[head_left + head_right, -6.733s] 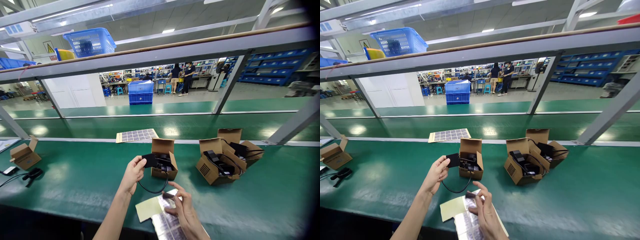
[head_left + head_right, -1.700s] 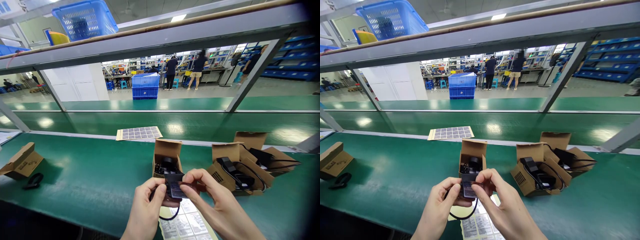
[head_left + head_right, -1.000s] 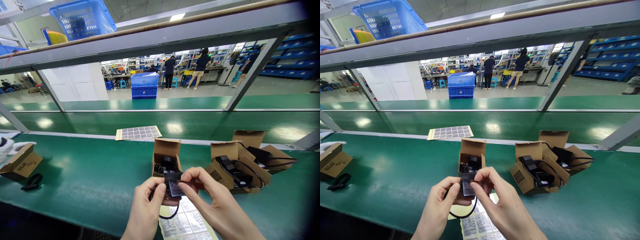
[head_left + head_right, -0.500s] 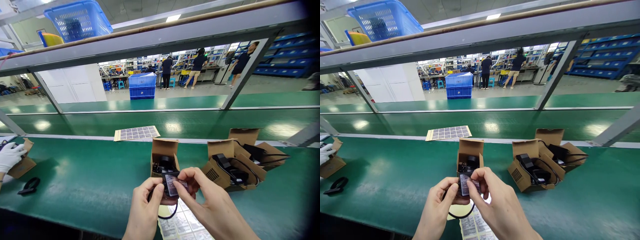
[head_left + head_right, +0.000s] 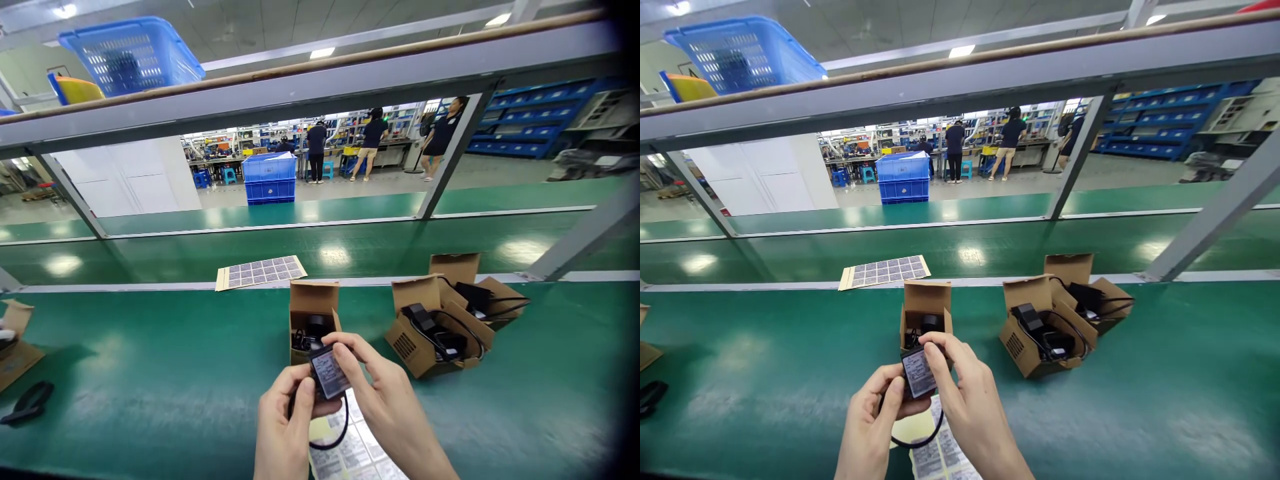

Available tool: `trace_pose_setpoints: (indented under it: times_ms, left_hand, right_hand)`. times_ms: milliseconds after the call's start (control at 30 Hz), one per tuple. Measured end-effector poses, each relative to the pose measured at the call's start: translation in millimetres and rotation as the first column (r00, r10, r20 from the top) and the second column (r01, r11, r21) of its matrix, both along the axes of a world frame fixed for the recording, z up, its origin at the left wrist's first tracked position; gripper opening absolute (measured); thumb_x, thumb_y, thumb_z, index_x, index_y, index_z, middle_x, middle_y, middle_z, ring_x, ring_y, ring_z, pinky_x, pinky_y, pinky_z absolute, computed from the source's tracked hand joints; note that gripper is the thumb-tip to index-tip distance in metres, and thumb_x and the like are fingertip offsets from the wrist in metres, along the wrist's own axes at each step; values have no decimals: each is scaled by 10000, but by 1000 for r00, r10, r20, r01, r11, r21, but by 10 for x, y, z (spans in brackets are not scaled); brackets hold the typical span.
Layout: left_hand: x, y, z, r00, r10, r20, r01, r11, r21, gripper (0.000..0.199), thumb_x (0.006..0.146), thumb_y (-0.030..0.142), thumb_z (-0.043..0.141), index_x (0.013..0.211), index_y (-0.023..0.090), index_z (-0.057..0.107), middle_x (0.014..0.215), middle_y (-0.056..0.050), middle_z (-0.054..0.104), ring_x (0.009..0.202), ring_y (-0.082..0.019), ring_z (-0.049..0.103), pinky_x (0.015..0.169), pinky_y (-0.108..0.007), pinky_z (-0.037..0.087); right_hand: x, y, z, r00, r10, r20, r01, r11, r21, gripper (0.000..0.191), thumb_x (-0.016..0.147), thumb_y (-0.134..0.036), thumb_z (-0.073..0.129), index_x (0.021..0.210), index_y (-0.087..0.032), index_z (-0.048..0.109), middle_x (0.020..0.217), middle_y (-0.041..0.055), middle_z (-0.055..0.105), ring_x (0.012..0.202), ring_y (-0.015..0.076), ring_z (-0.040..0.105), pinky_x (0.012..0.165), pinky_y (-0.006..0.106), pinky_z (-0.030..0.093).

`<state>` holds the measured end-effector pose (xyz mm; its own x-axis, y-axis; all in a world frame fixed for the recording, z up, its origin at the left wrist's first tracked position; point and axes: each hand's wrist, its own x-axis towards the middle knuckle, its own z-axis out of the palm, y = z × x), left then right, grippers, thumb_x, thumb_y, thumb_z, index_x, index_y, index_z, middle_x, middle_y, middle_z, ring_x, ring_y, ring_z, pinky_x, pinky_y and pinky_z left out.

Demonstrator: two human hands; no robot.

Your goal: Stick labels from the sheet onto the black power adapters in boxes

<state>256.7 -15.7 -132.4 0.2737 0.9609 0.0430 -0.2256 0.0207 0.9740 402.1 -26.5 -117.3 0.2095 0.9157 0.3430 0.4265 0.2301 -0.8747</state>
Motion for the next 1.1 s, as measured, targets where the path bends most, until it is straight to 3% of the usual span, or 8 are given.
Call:
trace_pose_setpoints:
  times_ms: [233,333,467,633,733,867,967,1100]
  left_hand:
    - [8,12,-32,998,-4,55,4,1000,-1,440,849,541,659,1007,132,688,1010,-114,724,915,-252,699,807,-330,601]
    - [-5,31,-32,998,-24,66,23,1000,20,438,871,538,634,1021,129,679,984,-113,729,952,-254,690,830,-322,586]
    - [-10,101,4,992,-101,75,100,995,24,470,878,557,617,1048,121,656,998,-127,725,916,-248,698,832,-346,582]
    - [-14,424,187,989,-117,-90,124,989,83,387,839,497,684,956,130,640,966,-107,720,823,-211,684,731,-316,581]
    - [-27,708,253,967,-22,-253,83,969,233,335,877,474,619,945,148,654,923,-80,711,830,-200,659,762,-317,547]
    - [-7,976,179,797,244,-552,32,896,442,239,896,400,570,916,199,697,936,-60,666,927,-217,623,870,-357,479]
    - [43,1052,93,589,418,-691,59,831,553,196,890,370,579,939,226,703,966,-67,633,979,-241,591,888,-385,457]
    - [6,1122,61,300,535,-790,334,717,612,226,951,319,487,915,205,679,992,-87,671,1061,-292,572,898,-424,430]
  right_hand:
    - [-9,-9,-103,981,-70,182,45,989,139,292,985,-430,432,1150,-255,598,1094,61,702,996,229,661,846,359,558]
    - [-42,-62,-81,978,-33,207,29,999,23,379,880,-445,611,1201,-261,529,1095,53,696,952,233,671,789,360,580]
    - [-61,-60,-56,996,60,65,-55,996,-70,352,946,-461,508,1231,-258,485,1006,39,705,823,190,678,728,311,571]
    - [169,124,-92,987,163,6,-163,985,49,446,1008,-516,327,1319,-253,510,1153,82,687,1014,208,663,859,323,534]
    - [456,257,-144,999,-19,-49,23,996,90,478,997,-559,326,1333,-269,502,1179,83,674,1092,229,633,952,372,493]
    - [765,443,-384,985,-169,35,169,985,-13,487,946,-602,405,1240,-238,539,1180,121,661,1049,276,638,921,443,505]
    - [765,596,-651,996,0,89,12,992,-127,500,948,-559,408,1288,-207,506,1263,146,633,1055,284,645,937,470,517]
    - [427,760,-881,993,111,40,-108,990,-86,473,991,-486,335,1305,-184,519,1318,153,613,1161,281,615,967,451,530]
